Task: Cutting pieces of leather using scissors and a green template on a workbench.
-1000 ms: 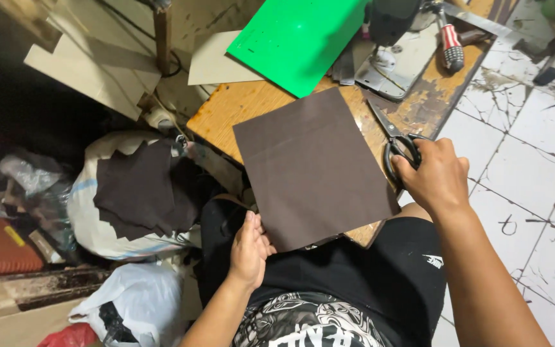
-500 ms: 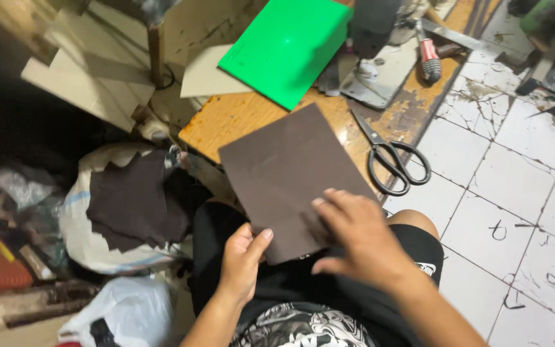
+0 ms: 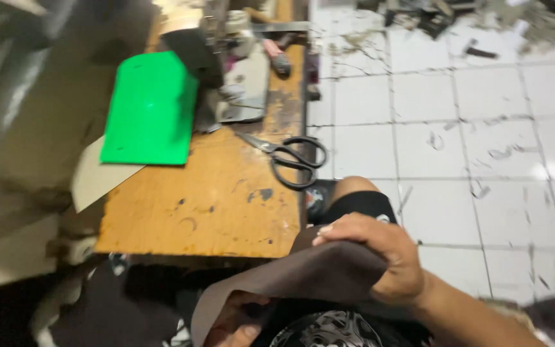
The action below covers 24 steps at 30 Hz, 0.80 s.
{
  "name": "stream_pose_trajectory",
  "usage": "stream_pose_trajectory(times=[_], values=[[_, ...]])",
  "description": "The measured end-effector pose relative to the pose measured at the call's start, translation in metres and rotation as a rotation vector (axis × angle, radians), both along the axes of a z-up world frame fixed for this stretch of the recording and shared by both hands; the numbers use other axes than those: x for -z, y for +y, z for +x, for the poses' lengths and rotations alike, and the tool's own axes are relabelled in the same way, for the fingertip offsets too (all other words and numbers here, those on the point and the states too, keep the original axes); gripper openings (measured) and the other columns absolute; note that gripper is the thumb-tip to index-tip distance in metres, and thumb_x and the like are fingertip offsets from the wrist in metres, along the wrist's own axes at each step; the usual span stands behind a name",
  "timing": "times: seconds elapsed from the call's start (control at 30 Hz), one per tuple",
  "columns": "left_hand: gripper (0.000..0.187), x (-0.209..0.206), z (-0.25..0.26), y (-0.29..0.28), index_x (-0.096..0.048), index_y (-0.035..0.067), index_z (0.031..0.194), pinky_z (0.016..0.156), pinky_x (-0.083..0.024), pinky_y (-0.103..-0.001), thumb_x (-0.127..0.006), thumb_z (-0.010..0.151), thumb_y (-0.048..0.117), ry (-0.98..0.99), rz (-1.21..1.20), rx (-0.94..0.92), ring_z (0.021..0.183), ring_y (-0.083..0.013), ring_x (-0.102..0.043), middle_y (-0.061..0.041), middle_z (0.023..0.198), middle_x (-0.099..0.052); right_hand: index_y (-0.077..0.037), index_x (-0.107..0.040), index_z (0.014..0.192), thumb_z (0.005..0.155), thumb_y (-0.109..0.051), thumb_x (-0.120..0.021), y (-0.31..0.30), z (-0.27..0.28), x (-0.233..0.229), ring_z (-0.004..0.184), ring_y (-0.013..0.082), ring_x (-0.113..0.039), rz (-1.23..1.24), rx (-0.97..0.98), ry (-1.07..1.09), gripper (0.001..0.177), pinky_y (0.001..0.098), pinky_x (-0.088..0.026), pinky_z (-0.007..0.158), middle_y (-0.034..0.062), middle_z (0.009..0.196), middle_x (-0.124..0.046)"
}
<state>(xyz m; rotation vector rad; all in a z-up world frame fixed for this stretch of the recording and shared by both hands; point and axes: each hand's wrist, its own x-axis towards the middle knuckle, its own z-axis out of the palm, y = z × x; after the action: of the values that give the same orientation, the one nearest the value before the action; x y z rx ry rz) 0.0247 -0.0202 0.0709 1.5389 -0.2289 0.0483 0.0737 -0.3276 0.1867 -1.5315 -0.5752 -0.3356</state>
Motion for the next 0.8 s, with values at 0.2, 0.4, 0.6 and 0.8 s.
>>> stream_pose_trajectory(times=[0.2,0.4,0.6,0.8], values=[[0.029,-0.047,0.059,-0.042,-0.07,0.0,0.116,0.109,-0.051,-0.03,-0.07,0.09,0.01,-0.281,0.512,-0.082,0.112,-0.0223,-0.07,-0.016,0.114,-0.073,0.006,-0.07,0.117,0.088,0.002,-0.066,-0.146,-0.071,0.043,0.105,0.0241,-0.073,0.0,0.566,0.502,0.029,0.0309,-0.06,0.095,0.0179,0.117,-0.075],[0.07,0.019,0.111,-0.025,-0.066,-0.001,0.139,0.105,-0.047,-0.064,-0.067,0.089,0.048,-0.783,1.105,0.19,0.131,-0.0538,-0.061,-0.03,0.141,-0.064,-0.008,-0.078,0.114,0.093,0.003,-0.06,-0.229,-0.201,0.114,0.088,0.0201,-0.067,-0.022,0.97,1.382,0.029,0.0308,-0.053,0.077,0.0083,0.102,-0.076],[0.083,0.044,0.109,-0.021,-0.071,-0.004,0.141,0.11,-0.046,-0.067,-0.069,0.084,0.056,-0.901,1.105,0.096,0.133,-0.0551,-0.065,-0.031,0.147,-0.068,-0.016,-0.059,0.148,0.096,-0.002,-0.065,-0.247,-0.345,0.199,0.09,0.0374,-0.067,0.228,1.156,1.745,0.054,0.0433,-0.058,0.08,0.0229,0.12,-0.069],[0.071,0.049,0.109,-0.015,-0.069,-0.001,0.147,0.107,-0.047,-0.068,-0.063,0.087,0.038,-0.902,1.147,0.11,0.136,-0.0544,-0.062,-0.028,0.152,-0.064,-0.004,-0.066,0.119,0.095,0.008,-0.061,-0.222,-0.414,0.294,0.076,0.0445,-0.073,0.483,1.129,1.793,0.027,0.0439,-0.06,0.059,0.0316,0.101,-0.073]])
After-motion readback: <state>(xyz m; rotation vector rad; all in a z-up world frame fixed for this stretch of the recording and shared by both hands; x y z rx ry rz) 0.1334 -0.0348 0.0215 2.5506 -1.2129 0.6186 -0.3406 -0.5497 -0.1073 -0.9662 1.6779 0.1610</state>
